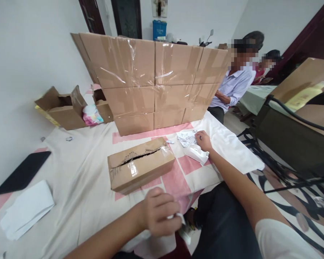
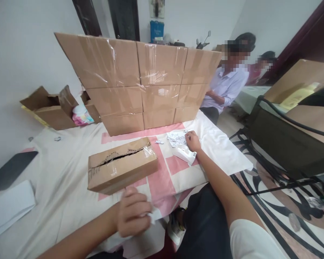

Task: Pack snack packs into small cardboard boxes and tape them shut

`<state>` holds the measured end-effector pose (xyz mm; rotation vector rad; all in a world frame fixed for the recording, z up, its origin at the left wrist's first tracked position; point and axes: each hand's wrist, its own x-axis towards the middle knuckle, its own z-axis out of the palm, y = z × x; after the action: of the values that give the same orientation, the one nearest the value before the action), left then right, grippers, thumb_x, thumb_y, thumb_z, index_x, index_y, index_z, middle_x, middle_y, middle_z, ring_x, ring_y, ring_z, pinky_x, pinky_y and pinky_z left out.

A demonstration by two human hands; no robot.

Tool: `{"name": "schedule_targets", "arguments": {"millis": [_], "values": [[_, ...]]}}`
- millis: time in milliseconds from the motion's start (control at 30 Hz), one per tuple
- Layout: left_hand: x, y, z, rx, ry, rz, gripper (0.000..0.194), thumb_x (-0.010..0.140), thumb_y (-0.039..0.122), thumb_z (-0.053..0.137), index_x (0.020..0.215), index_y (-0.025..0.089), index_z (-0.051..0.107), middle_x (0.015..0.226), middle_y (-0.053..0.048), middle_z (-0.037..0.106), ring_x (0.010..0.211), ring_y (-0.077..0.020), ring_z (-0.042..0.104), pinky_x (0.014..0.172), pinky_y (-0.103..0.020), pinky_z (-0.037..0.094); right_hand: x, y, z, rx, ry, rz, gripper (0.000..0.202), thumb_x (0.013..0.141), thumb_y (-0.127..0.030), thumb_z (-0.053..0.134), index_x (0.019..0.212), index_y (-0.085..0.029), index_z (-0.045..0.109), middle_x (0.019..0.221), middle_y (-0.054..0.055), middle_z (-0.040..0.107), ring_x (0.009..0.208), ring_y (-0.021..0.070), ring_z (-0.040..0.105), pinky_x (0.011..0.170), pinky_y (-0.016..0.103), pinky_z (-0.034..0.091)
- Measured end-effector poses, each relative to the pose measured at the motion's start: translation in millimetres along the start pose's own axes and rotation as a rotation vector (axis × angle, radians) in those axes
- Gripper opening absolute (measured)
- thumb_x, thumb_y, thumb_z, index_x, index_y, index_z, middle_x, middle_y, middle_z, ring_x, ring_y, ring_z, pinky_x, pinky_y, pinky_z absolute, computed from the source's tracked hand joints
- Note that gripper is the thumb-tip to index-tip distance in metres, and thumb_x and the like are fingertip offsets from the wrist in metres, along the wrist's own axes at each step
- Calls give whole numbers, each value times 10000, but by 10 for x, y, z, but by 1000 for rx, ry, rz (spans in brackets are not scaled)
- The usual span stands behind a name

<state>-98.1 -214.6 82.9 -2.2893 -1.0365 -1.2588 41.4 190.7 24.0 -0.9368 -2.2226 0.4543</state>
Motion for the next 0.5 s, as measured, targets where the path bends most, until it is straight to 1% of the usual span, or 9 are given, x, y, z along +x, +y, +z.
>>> {"name": "schedule_targets", "arguments": {"millis": [33, 67, 100, 133, 200, 267, 300, 400, 500], "values": [[89, 21, 248, -25, 74, 61, 38, 846, 229, 601, 832, 253, 575, 830, 45, 709, 719, -124, 611, 580, -334, 344, -1, 5, 0, 1, -3, -5, 294, 913, -345, 465, 926, -173, 703, 1090, 135, 668, 962, 253, 630, 944, 413, 496], [152, 29, 470, -58, 79, 73, 39, 858, 242, 601, 827, 244, 576, 825, 47, 704, 703, -114, 597, 587, -331, 340, -4, 13, 1, 0, -4, -5, 305, 922, -337, 453, 953, -171, 707, 1092, 132, 668, 984, 254, 628, 958, 414, 491], [187, 26, 658, -84, 47, 85, 53, 868, 272, 607, 838, 237, 582, 831, 44, 704, 682, -110, 583, 591, -330, 338, -6, 22, 4, -3, -7, -2, 316, 927, -324, 443, 998, -168, 709, 1089, 129, 672, 997, 256, 625, 968, 419, 486], [198, 17, 808, -106, -10, 80, 66, 870, 288, 614, 850, 233, 583, 844, 43, 704, 676, -110, 578, 599, -329, 340, -9, 32, 7, -9, -10, 4, 330, 929, -310, 437, 1055, -165, 706, 1081, 126, 678, 995, 258, 623, 971, 426, 483], [167, -9, 993, -145, -159, 72, 89, 865, 300, 628, 895, 227, 587, 884, 33, 709, 684, -115, 580, 613, -326, 349, -12, 51, 15, -25, -18, 25, 356, 925, -296, 447, 1142, -159, 694, 1057, 126, 682, 952, 260, 620, 949, 440, 488], [111, -36, 1048, -181, -260, 52, 99, 862, 278, 623, 934, 220, 590, 916, 19, 709, 718, -122, 594, 632, -323, 368, -9, 61, 27, -43, -35, 37, 342, 920, -300, 474, 1129, -164, 708, 1004, 120, 679, 908, 261, 610, 920, 443, 493], [89, -48, 1044, -200, -281, 30, 97, 865, 265, 612, 945, 216, 590, 918, 14, 706, 736, -124, 599, 645, -322, 380, -4, 63, 33, -51, -45, 36, 318, 918, -304, 487, 1086, -172, 723, 977, 114, 675, 911, 264, 604, 919, 442, 490], [64, -69, 996, -247, -262, -54, 79, 875, 231, 573, 948, 206, 589, 883, 11, 691, 762, -126, 595, 675, -324, 405, 25, 63, 55, -66, -64, 23, 261, 901, -305, 522, 951, -188, 749, 994, 119, 653, 996, 285, 581, 944, 441, 480], [74, -74, 978, -261, -269, -90, 77, 874, 217, 563, 945, 202, 591, 876, 12, 682, 767, -129, 583, 677, -329, 411, 68, 72, 64, -74, -66, 23, 265, 887, -262, 513, 942, -173, 757, 1031, 144, 630, 1030, 302, 566, 961, 455, 473]]}}
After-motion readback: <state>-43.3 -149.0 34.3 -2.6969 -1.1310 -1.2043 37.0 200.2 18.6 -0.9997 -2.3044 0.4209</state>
